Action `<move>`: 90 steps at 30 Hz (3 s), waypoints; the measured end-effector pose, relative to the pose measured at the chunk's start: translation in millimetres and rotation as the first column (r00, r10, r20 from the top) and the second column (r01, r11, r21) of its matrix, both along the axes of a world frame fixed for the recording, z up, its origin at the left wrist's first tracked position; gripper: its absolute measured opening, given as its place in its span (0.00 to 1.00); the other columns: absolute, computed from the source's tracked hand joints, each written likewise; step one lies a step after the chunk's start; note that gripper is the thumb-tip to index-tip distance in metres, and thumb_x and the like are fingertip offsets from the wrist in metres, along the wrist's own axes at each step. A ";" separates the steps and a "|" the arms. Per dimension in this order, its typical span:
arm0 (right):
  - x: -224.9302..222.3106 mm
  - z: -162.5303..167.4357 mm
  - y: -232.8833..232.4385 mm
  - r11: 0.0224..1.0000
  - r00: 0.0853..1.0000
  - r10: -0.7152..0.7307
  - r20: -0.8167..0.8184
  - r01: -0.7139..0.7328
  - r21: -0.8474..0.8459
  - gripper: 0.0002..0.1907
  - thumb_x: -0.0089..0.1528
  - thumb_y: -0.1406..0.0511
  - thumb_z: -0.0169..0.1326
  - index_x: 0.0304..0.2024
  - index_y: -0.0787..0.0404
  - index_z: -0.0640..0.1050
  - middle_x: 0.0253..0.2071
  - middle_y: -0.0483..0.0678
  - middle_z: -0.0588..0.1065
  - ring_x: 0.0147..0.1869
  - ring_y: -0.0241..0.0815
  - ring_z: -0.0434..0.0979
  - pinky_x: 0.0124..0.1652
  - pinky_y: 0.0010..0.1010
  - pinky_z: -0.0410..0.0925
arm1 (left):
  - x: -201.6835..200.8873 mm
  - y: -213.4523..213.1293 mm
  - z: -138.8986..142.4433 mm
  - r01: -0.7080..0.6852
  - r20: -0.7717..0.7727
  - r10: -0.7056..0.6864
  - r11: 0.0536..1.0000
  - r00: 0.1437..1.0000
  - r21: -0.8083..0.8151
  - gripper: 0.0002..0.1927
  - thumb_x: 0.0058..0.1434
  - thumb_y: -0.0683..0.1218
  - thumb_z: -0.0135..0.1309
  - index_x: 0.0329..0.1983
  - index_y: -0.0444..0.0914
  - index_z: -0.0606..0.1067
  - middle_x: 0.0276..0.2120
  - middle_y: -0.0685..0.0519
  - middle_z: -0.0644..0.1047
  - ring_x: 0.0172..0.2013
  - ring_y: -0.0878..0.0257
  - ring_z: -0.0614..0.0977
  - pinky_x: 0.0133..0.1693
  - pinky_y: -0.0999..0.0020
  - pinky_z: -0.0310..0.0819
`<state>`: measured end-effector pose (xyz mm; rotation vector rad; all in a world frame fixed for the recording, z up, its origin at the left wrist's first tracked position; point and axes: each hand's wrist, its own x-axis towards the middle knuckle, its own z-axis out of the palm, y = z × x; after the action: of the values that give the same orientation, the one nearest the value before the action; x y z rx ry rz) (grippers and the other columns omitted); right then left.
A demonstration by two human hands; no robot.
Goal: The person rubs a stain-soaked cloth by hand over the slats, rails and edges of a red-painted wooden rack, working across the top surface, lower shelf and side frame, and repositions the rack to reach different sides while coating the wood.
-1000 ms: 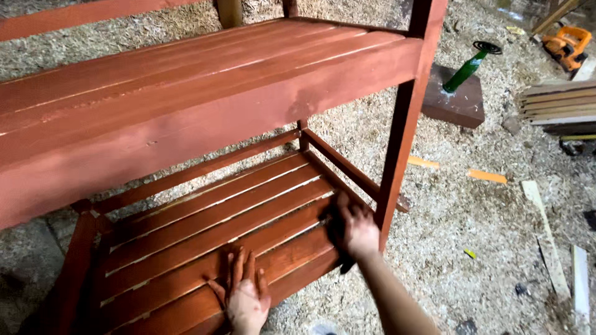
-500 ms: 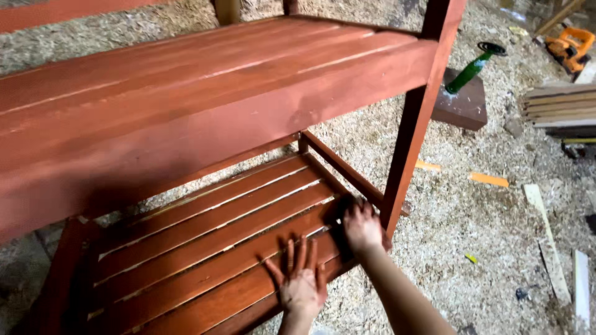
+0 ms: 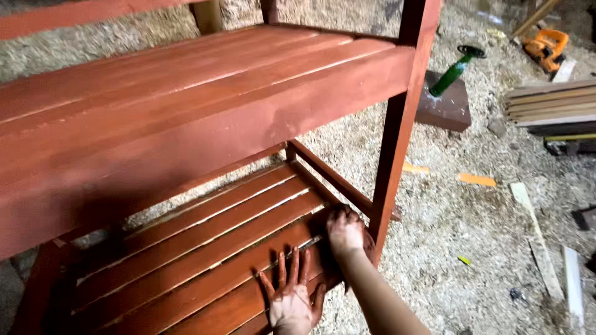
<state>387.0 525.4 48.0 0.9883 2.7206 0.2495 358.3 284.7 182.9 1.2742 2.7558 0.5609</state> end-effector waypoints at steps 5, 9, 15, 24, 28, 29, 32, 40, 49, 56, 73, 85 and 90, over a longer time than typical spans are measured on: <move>33.2 40.5 -37.3 0.992 0.959 -0.016 0.285 0.052 -0.119 0.21 0.68 0.56 0.42 0.60 0.53 0.74 0.64 0.56 0.67 0.70 0.62 0.61 0.59 0.55 0.65 | -1.5 5.6 21.1 0.121 0.325 0.026 0.898 0.945 -0.424 0.46 0.62 0.68 0.42 0.80 0.50 0.43 0.79 0.54 0.41 0.74 0.45 0.39 0.63 0.22 0.22; 38.8 48.2 -41.5 0.978 0.939 -0.051 0.339 0.116 -0.176 0.18 0.68 0.56 0.42 0.57 0.50 0.75 0.63 0.53 0.67 0.71 0.60 0.59 0.58 0.57 0.64 | -1.0 6.2 27.8 0.149 0.316 0.013 0.862 0.949 -0.485 0.45 0.64 0.67 0.39 0.78 0.49 0.40 0.80 0.55 0.39 0.75 0.44 0.36 0.63 0.19 0.22; 9.1 26.5 -15.7 0.996 0.970 0.022 0.244 -0.001 -0.085 0.16 0.69 0.59 0.42 0.54 0.50 0.77 0.58 0.53 0.71 0.67 0.61 0.64 0.52 0.52 0.67 | -1.7 4.7 23.2 0.004 0.044 -0.002 1.000 0.999 -0.026 0.43 0.63 0.68 0.41 0.76 0.49 0.45 0.76 0.52 0.44 0.74 0.46 0.41 0.63 0.21 0.26; 18.6 19.8 -19.6 0.999 0.979 -0.005 0.206 0.015 -0.045 0.15 0.66 0.56 0.44 0.46 0.48 0.80 0.54 0.47 0.74 0.61 0.52 0.72 0.52 0.50 0.68 | -11.6 7.3 48.0 0.184 0.413 0.034 0.859 0.910 -0.477 0.44 0.66 0.67 0.40 0.78 0.49 0.39 0.78 0.54 0.36 0.75 0.47 0.36 0.64 0.19 0.22; -6.3 5.1 3.2 0.993 0.982 -0.088 0.167 0.099 -0.059 0.17 0.71 0.57 0.40 0.45 0.50 0.81 0.51 0.49 0.77 0.56 0.48 0.77 0.50 0.51 0.70 | -9.2 8.9 31.4 0.154 0.389 0.040 0.878 0.920 -0.454 0.45 0.65 0.67 0.41 0.78 0.48 0.39 0.79 0.53 0.36 0.75 0.45 0.35 0.64 0.21 0.22; -2.1 5.6 0.3 0.992 0.979 -0.088 0.183 0.103 -0.071 0.17 0.70 0.58 0.40 0.45 0.49 0.81 0.50 0.50 0.77 0.56 0.49 0.78 0.50 0.52 0.70 | -4.7 6.3 22.5 0.143 0.394 0.047 0.887 0.918 -0.439 0.45 0.64 0.67 0.42 0.78 0.48 0.40 0.80 0.54 0.36 0.75 0.46 0.35 0.64 0.22 0.22; 27.9 25.5 -22.4 0.996 0.994 -0.070 0.087 0.075 -0.051 0.17 0.67 0.57 0.41 0.40 0.50 0.82 0.50 0.51 0.76 0.59 0.50 0.76 0.47 0.51 0.72 | 1.4 2.8 -12.5 -0.019 0.033 0.019 1.000 0.999 -0.025 0.47 0.54 0.66 0.44 0.76 0.47 0.50 0.79 0.51 0.48 0.73 0.41 0.44 0.61 0.19 0.29; 10.6 113.6 -98.1 0.950 0.898 0.194 0.395 -0.073 -0.302 0.29 0.46 0.62 0.72 0.48 0.60 0.76 0.48 0.51 0.79 0.56 0.49 0.77 0.60 0.39 0.68 | -34.9 -108.6 -82.9 -0.326 -0.060 0.335 0.937 0.940 0.123 0.40 0.61 0.66 0.37 0.75 0.48 0.54 0.77 0.54 0.49 0.73 0.48 0.47 0.61 0.17 0.26; -10.7 110.6 -203.5 0.888 0.951 0.281 0.127 -0.207 -0.411 0.10 0.63 0.65 0.49 0.46 0.58 0.77 0.46 0.54 0.77 0.58 0.52 0.74 0.55 0.47 0.69 | -58.5 -168.7 -98.0 -0.417 0.000 0.417 0.909 0.909 -0.011 0.35 0.62 0.63 0.39 0.72 0.51 0.58 0.76 0.58 0.50 0.73 0.53 0.48 0.60 0.14 0.22; 30.1 87.0 -108.7 0.982 0.999 0.000 0.033 0.006 -0.187 0.22 0.64 0.61 0.41 0.59 0.46 0.74 0.64 0.53 0.68 0.65 0.53 0.68 0.49 0.44 0.73 | -55.5 -165.7 -86.2 -0.376 0.033 0.379 0.924 0.925 -0.060 0.32 0.61 0.63 0.40 0.68 0.50 0.65 0.75 0.57 0.53 0.74 0.52 0.52 0.61 0.15 0.25; 35.1 94.6 -38.0 0.990 0.950 0.050 -0.309 -0.088 -0.111 0.21 0.61 0.60 0.46 0.55 0.51 0.78 0.60 0.52 0.74 0.63 0.59 0.71 0.64 0.45 0.64 | -54.4 -151.9 -77.3 -0.381 -0.058 0.381 0.924 0.923 0.002 0.35 0.60 0.62 0.37 0.71 0.49 0.60 0.74 0.57 0.53 0.73 0.52 0.51 0.61 0.16 0.25; -8.1 -0.8 -203.9 0.948 0.848 0.163 -0.505 -0.276 -0.158 0.25 0.69 0.61 0.30 0.59 0.52 0.77 0.62 0.57 0.72 0.69 0.61 0.65 0.69 0.55 0.53 | -82.1 -218.6 -46.0 -0.562 0.306 0.479 0.764 0.823 0.315 0.27 0.72 0.58 0.38 0.71 0.47 0.67 0.77 0.49 0.57 0.77 0.45 0.48 0.70 0.35 0.29; -78.9 -12.5 -403.1 0.648 0.856 -0.268 -0.442 -0.179 -0.741 0.21 0.68 0.53 0.40 0.46 0.63 0.72 0.39 0.57 0.74 0.42 0.55 0.75 0.46 0.49 0.70 | -137.0 -303.8 -27.7 -0.635 0.519 0.411 0.670 0.749 0.386 0.26 0.73 0.55 0.35 0.69 0.42 0.71 0.77 0.41 0.56 0.77 0.44 0.51 0.69 0.57 0.45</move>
<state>308.1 122.3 35.5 0.9138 2.7220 -1.2861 221.3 -19.0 155.2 0.2399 2.6492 1.5484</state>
